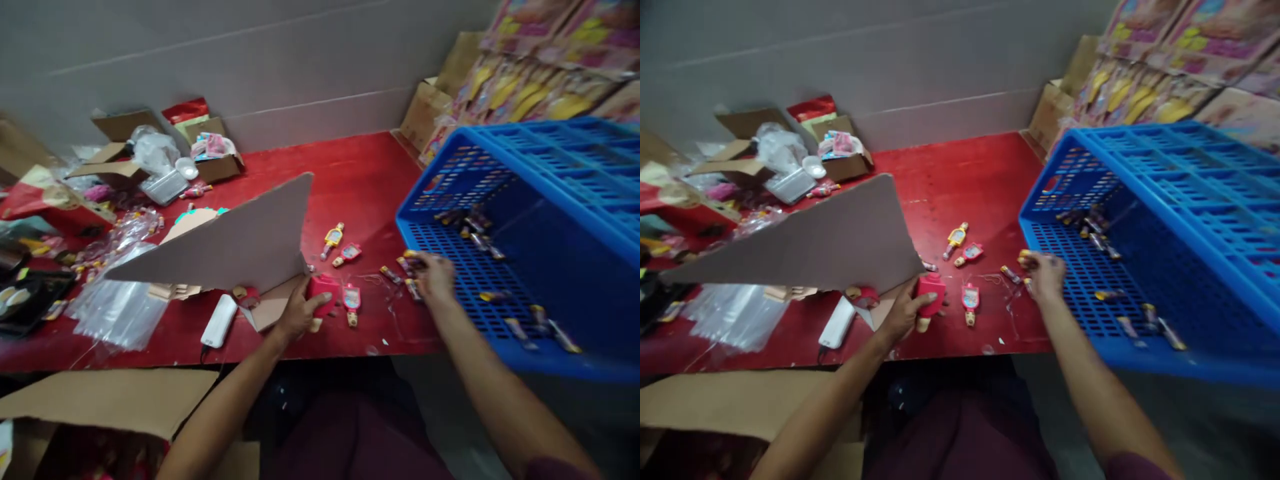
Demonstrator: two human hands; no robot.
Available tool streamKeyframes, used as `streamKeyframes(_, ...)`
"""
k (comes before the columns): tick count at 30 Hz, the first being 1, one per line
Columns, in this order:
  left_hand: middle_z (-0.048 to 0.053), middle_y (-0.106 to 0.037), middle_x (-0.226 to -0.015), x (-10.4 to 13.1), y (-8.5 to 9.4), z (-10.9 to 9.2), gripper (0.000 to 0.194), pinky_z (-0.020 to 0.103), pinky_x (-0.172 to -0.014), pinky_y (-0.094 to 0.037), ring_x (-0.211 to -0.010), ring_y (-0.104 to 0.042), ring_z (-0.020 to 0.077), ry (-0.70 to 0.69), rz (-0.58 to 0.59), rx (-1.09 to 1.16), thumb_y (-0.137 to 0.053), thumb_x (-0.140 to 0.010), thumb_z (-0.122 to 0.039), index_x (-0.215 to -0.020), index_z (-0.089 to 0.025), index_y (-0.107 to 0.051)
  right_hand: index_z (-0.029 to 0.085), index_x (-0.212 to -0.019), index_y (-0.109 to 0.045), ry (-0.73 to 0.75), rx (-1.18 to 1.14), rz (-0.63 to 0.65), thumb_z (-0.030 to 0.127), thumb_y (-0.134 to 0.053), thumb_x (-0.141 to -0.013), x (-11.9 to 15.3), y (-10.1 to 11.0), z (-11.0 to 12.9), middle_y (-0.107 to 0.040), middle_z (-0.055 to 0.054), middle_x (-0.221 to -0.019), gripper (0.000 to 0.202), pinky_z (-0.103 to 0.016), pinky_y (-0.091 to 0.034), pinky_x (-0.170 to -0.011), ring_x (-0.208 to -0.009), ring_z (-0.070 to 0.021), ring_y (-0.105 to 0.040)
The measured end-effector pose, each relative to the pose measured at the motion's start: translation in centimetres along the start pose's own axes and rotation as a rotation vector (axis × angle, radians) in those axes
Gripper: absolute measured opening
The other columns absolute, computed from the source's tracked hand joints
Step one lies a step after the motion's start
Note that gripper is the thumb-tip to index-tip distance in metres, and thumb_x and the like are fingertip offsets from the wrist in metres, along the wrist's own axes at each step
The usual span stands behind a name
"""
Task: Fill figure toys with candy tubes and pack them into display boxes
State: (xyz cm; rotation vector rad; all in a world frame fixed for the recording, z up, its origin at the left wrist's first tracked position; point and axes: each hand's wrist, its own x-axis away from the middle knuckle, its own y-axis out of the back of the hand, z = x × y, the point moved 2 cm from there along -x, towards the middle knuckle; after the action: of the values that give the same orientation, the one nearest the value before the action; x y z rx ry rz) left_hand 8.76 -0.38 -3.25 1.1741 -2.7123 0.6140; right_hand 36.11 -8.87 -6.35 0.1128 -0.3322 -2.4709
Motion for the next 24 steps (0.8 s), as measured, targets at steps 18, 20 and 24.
streamKeyframes(18,0.001,-0.057,-0.089,7.5,-1.9,-0.6,0.057,0.017,-0.051,-0.04,-0.056,-0.045,0.0055,0.175,0.166,-0.514,-0.068,-0.078,-0.05,-0.124,-0.02,-0.054,0.016,-0.103,-0.063,0.326,-0.054,0.95,0.044,-0.068,-0.083,11.3,-1.6,7.3,-0.066,-0.006,-0.091,0.034,-0.03,-0.05,-0.072,-0.081,-0.0172,-0.062)
streamKeyframes(20,0.001,-0.056,-0.09,8.0,-1.8,-0.6,0.053,0.018,-0.058,-0.041,-0.063,-0.047,0.0069,0.183,0.193,-0.491,-0.069,-0.077,-0.049,-0.118,-0.019,-0.056,0.017,-0.101,-0.063,0.426,-0.011,0.985,0.041,-0.065,-0.086,11.6,-1.6,7.4,-0.067,-0.006,-0.09,0.029,-0.029,-0.05,-0.071,-0.079,-0.0167,-0.062)
streamKeyframes(24,0.002,-0.055,-0.09,8.6,-1.8,-0.6,0.043,0.02,-0.066,-0.04,-0.073,-0.048,0.0091,0.195,0.261,-0.495,-0.069,-0.079,-0.044,-0.109,-0.015,-0.059,0.017,-0.101,-0.064,0.584,0.019,1.004,0.035,-0.058,-0.092,12.4,-1.2,7.1,-0.068,-0.007,-0.09,0.021,-0.028,-0.048,-0.073,-0.08,-0.0163,-0.063)
